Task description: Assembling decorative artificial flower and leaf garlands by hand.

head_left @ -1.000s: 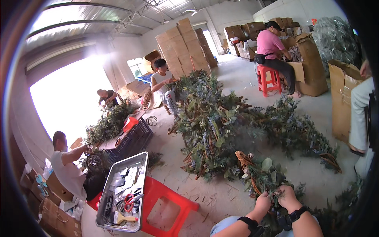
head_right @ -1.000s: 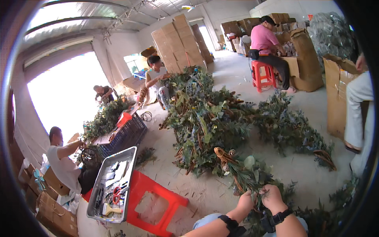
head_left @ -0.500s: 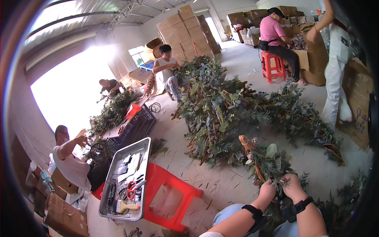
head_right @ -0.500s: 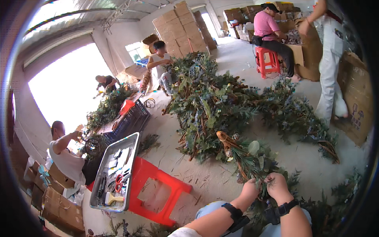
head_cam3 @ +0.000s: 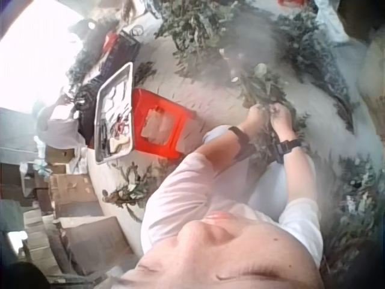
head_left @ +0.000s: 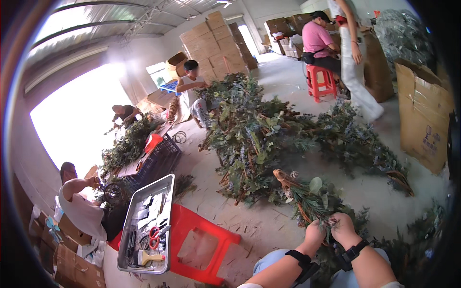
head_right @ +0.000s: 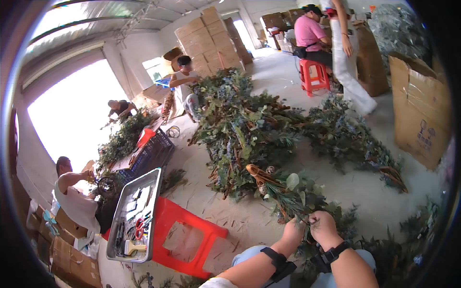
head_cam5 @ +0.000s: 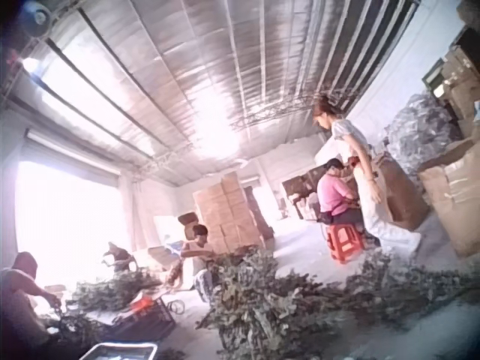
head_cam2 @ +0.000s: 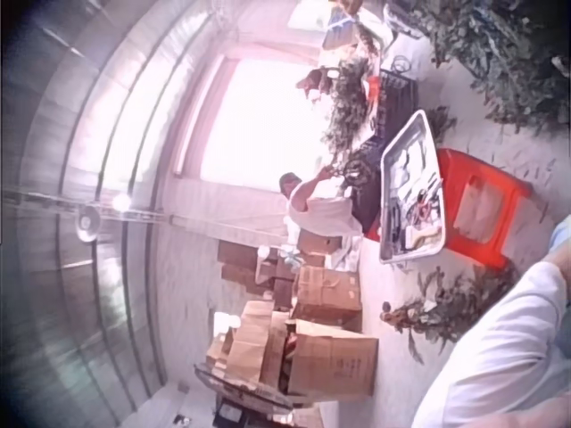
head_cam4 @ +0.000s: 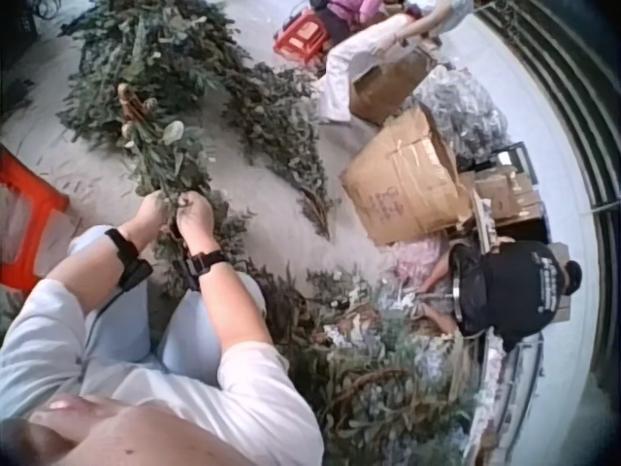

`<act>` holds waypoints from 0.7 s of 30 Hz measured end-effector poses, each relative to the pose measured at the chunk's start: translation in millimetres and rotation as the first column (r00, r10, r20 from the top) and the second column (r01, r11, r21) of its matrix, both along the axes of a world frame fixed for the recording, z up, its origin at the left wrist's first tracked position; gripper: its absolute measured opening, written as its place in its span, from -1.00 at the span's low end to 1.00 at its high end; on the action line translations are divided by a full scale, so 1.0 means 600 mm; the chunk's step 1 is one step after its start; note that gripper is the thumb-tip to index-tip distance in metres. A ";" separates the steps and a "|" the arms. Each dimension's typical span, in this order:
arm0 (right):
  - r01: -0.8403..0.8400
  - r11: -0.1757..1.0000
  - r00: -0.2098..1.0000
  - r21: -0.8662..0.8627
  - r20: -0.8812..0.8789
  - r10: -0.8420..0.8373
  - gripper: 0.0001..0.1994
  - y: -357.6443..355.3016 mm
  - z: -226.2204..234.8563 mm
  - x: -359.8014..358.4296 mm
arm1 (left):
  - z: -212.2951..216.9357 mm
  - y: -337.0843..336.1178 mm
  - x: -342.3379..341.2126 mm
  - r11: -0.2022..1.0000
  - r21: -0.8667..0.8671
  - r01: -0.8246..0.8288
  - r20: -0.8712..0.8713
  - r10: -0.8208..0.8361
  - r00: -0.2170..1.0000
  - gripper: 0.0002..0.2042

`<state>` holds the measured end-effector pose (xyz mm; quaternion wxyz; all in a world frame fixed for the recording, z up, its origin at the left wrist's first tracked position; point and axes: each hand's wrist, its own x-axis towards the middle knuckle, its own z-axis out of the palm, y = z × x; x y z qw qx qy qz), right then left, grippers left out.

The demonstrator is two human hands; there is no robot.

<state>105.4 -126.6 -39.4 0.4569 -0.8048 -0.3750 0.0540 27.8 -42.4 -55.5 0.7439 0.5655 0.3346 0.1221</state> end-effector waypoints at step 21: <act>-0.041 0.997 0.987 0.066 -0.155 0.050 -0.90 0.008 0.009 -0.004 | 0.043 0.021 -0.023 1.000 -0.021 -0.022 -0.191 0.017 0.982 -0.83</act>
